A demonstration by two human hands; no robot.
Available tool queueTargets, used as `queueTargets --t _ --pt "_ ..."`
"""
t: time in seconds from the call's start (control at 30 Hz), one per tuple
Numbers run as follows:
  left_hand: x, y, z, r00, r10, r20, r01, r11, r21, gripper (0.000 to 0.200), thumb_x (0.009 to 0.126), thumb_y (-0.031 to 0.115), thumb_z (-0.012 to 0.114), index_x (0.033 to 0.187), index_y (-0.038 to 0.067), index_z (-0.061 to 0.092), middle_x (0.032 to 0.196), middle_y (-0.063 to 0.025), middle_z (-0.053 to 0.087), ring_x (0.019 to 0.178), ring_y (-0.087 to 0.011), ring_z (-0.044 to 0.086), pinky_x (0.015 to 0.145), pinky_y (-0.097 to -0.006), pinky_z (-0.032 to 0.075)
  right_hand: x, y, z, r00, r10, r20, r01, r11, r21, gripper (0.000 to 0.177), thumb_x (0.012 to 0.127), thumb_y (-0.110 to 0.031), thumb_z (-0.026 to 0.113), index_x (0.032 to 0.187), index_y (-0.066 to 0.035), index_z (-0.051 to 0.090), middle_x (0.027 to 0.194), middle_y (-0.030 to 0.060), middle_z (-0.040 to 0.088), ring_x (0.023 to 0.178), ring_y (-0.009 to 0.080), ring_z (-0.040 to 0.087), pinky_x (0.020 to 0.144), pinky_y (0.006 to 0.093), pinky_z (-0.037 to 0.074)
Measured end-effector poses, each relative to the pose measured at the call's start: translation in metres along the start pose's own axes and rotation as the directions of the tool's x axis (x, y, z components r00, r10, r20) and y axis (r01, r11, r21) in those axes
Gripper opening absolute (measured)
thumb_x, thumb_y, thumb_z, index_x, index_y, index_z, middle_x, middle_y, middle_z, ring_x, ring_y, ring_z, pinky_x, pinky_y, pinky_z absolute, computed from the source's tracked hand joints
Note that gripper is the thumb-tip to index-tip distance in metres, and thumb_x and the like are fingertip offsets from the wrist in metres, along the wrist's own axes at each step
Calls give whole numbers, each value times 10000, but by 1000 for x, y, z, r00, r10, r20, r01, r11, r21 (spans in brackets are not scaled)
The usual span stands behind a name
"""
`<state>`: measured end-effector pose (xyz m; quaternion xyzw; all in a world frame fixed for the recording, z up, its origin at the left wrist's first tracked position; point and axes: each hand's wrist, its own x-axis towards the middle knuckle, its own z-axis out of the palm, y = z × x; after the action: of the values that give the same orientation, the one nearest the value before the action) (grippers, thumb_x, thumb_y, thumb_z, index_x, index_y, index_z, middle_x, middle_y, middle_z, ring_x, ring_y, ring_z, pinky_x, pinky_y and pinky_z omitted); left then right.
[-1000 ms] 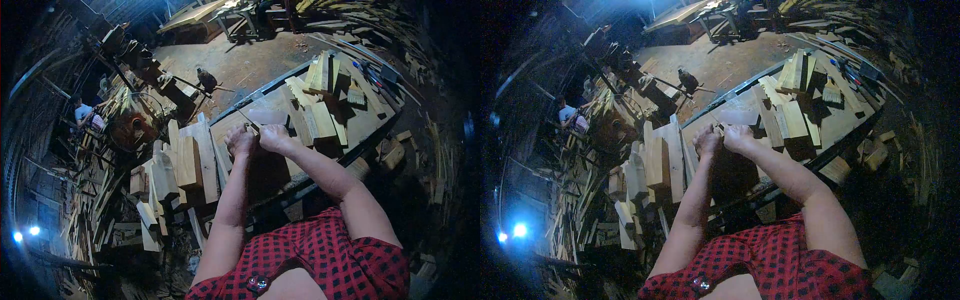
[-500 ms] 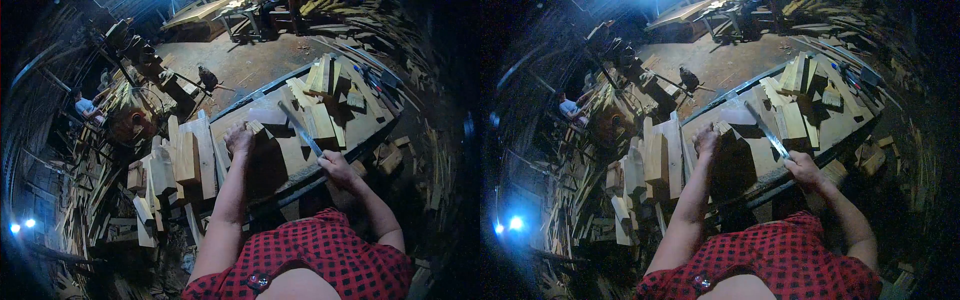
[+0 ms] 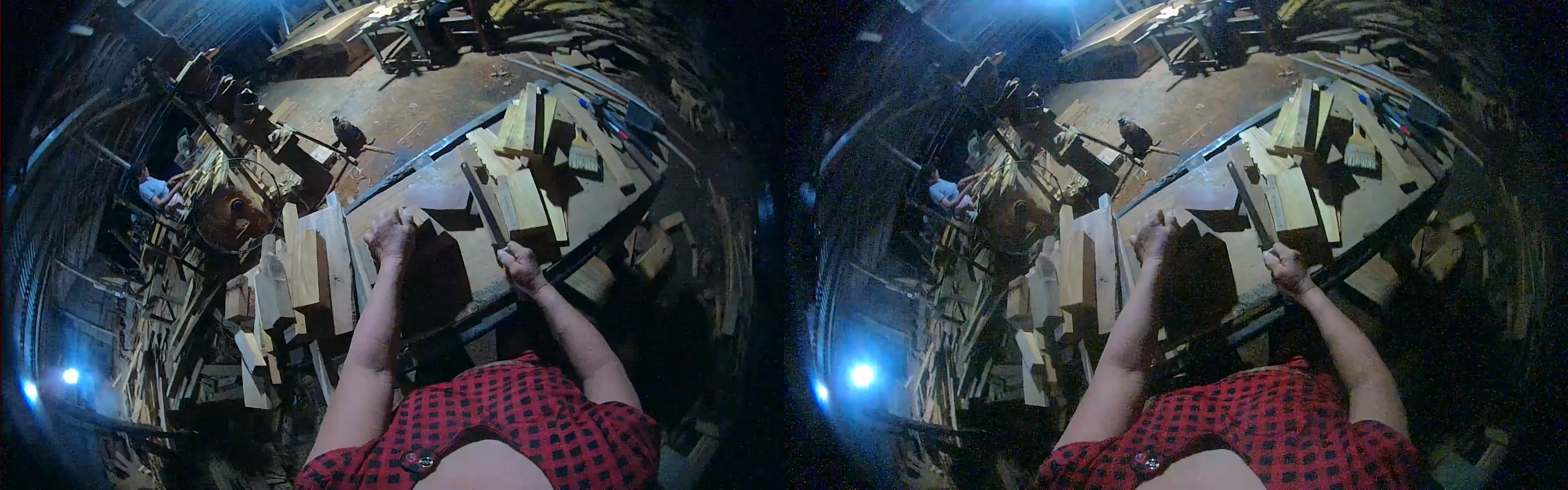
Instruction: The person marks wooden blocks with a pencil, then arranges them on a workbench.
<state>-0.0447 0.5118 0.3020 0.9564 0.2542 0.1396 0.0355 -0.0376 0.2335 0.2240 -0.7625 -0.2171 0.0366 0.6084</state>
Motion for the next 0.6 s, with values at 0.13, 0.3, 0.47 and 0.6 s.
queueTargets --t 0.13,0.3,0.47,0.6 --pt "-8 11 -15 999 -54 5 54 997 53 359 831 417 401 946 116 561 1032 -99 548 994 -279 500 800 -482 359 -4 -12 -4 998 66 -9 -65 994 86 238 789 -220 506 696 -3 484 566 136 504 527 218 519 500 362 388" --pt "-11 15 -18 1000 -30 -9 30 999 38 363 827 428 407 908 107 555 998 -95 552 956 -279 511 784 -483 358 -3 -6 -4 998 67 -20 -65 992 106 227 787 -217 515 701 -9 488 561 108 512 510 179 499 487 344 387" --pt "-12 21 -27 996 -73 55 72 997 28 394 814 460 421 888 98 558 968 -104 552 969 -277 501 788 -477 359 2 -5 -6 993 113 38 -118 983 142 251 793 -242 527 697 -12 505 574 66 532 528 133 500 501 315 408" --pt "-12 13 -16 998 -41 -54 44 998 42 360 829 418 408 923 107 563 996 -105 552 989 -272 497 812 -470 360 2 1 0 997 72 -14 -69 987 143 284 795 -262 524 672 -9 486 559 75 508 530 131 482 505 315 397"
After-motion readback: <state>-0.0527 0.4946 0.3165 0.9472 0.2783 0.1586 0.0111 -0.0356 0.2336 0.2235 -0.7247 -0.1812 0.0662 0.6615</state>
